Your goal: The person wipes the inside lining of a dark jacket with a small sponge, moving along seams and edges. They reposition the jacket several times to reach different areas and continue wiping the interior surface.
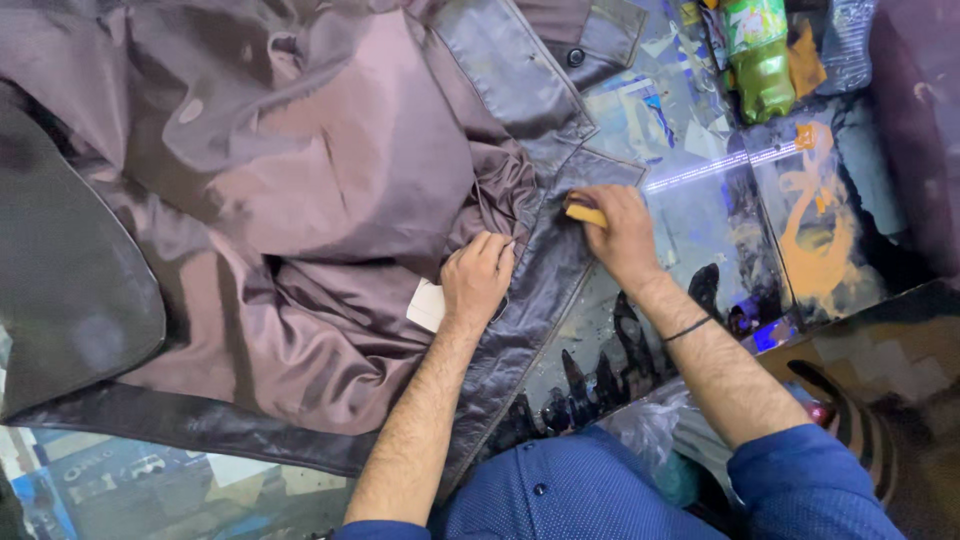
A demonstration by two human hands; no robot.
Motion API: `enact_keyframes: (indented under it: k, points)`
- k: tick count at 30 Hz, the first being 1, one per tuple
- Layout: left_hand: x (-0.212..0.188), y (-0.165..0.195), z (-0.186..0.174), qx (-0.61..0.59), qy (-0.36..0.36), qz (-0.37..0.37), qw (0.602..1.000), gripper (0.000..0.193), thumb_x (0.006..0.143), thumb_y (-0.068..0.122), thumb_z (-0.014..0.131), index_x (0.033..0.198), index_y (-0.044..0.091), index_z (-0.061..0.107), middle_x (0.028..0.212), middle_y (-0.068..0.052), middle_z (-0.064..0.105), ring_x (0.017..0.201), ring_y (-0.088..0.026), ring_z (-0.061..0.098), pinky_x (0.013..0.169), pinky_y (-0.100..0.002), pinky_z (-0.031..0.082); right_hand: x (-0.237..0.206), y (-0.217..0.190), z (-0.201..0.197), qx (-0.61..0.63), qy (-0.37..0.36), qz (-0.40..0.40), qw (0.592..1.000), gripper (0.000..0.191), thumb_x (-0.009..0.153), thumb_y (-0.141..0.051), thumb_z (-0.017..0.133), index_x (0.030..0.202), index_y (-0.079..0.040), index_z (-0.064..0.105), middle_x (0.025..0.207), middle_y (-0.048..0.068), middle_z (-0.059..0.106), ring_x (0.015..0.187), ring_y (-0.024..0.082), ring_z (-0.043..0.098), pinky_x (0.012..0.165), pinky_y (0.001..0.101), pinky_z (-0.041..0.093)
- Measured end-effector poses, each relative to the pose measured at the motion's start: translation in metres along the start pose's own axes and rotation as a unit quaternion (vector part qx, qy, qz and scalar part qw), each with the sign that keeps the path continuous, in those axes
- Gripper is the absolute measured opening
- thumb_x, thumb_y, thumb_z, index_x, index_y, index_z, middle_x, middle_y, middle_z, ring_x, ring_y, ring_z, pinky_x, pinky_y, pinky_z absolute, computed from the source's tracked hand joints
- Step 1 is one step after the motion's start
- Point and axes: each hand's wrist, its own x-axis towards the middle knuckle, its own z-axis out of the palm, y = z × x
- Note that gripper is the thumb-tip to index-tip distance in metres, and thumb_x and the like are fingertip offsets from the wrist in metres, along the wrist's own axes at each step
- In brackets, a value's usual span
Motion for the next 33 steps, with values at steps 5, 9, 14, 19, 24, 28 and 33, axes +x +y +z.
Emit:
enact_keyframes:
  k: [5, 9, 14, 19, 24, 28, 33]
  points:
    - [-0.001, -0.003, -0.002, -0.022, 0.004, 0.007, 1.000, 0.009, 0.093, 0.016, 0.069, 0.099, 0.010, 0.066, 0.091, -0.007, 0.067, 0.077, -0.032, 0.068, 0.069, -0.043, 0.055, -0.023, -0.019, -0.011, 0.168, -0.247, -0.234, 0.925, 0.045, 0.073, -0.007, 0.070, 0.118, -0.003, 0.069, 0.123, 0.009, 0.069, 0.103, 0.031, 0.066, 0.088, 0.0421, 0.050]
    - [-0.002, -0.005, -0.003, -0.040, 0.001, -0.005, 0.999, 0.009, 0.094, 0.017, 0.068, 0.099, 0.011, 0.067, 0.089, -0.007, 0.066, 0.077, -0.031, 0.068, 0.069, -0.043, 0.055, -0.017, -0.002, -0.055, -0.008, -0.256, -0.246, 0.935, 0.036, 0.077, -0.007, 0.066, 0.111, -0.015, 0.075, 0.119, -0.002, 0.074, 0.092, 0.023, 0.064, 0.079, 0.0365, 0.049]
    - [-0.005, -0.003, -0.004, -0.048, 0.010, -0.002, 0.999, 0.009, 0.095, 0.017, 0.067, 0.100, 0.010, 0.067, 0.088, -0.008, 0.065, 0.077, -0.031, 0.068, 0.069, -0.043, 0.054, -0.004, 0.023, -0.067, -0.126, -0.087, -0.135, 0.979, 0.027, 0.083, -0.006, 0.066, 0.105, -0.018, 0.074, 0.115, -0.005, 0.075, 0.095, 0.021, 0.063, 0.087, 0.0354, 0.045]
    - [-0.006, -0.002, -0.005, -0.081, 0.022, -0.002, 0.996, 0.015, 0.095, 0.018, 0.066, 0.107, 0.009, 0.066, 0.090, -0.006, 0.067, 0.078, -0.030, 0.068, 0.071, -0.043, 0.053, 0.012, 0.044, -0.051, -0.137, -0.120, -0.231, 0.956, 0.033, 0.076, -0.011, 0.070, 0.107, -0.019, 0.077, 0.105, -0.003, 0.073, 0.098, 0.023, 0.061, 0.086, 0.0380, 0.045]
    - [-0.001, 0.003, -0.016, -0.097, -0.050, -0.026, 0.994, 0.014, 0.095, 0.020, 0.069, 0.106, 0.011, 0.066, 0.094, -0.006, 0.067, 0.087, -0.028, 0.068, 0.078, -0.043, 0.052, 0.041, 0.079, -0.051, -0.183, -0.050, -0.141, 0.972, 0.031, 0.087, -0.006, 0.067, 0.114, -0.018, 0.077, 0.108, -0.003, 0.072, 0.101, 0.025, 0.058, 0.089, 0.0395, 0.045]
    - [-0.015, 0.024, -0.035, -0.044, -0.052, 0.046, 0.997, 0.038, 0.082, 0.023, 0.074, 0.115, 0.006, 0.066, 0.111, -0.014, 0.063, 0.100, -0.032, 0.062, 0.083, -0.048, 0.048, 0.031, 0.076, -0.046, -0.216, -0.089, -0.115, 0.965, 0.029, 0.086, -0.007, 0.067, 0.109, -0.021, 0.075, 0.107, -0.004, 0.071, 0.099, 0.025, 0.059, 0.088, 0.0400, 0.045]
    - [-0.056, 0.037, -0.050, 0.038, -0.097, 0.080, 0.991, 0.042, 0.082, 0.022, 0.076, 0.121, 0.009, 0.068, 0.115, -0.013, 0.064, 0.103, -0.032, 0.059, 0.081, -0.046, 0.048, -0.013, 0.037, -0.041, -0.185, -0.050, -0.112, 0.975, 0.034, 0.079, -0.005, 0.068, 0.111, -0.017, 0.072, 0.114, 0.000, 0.070, 0.100, 0.026, 0.060, 0.083, 0.0406, 0.045]
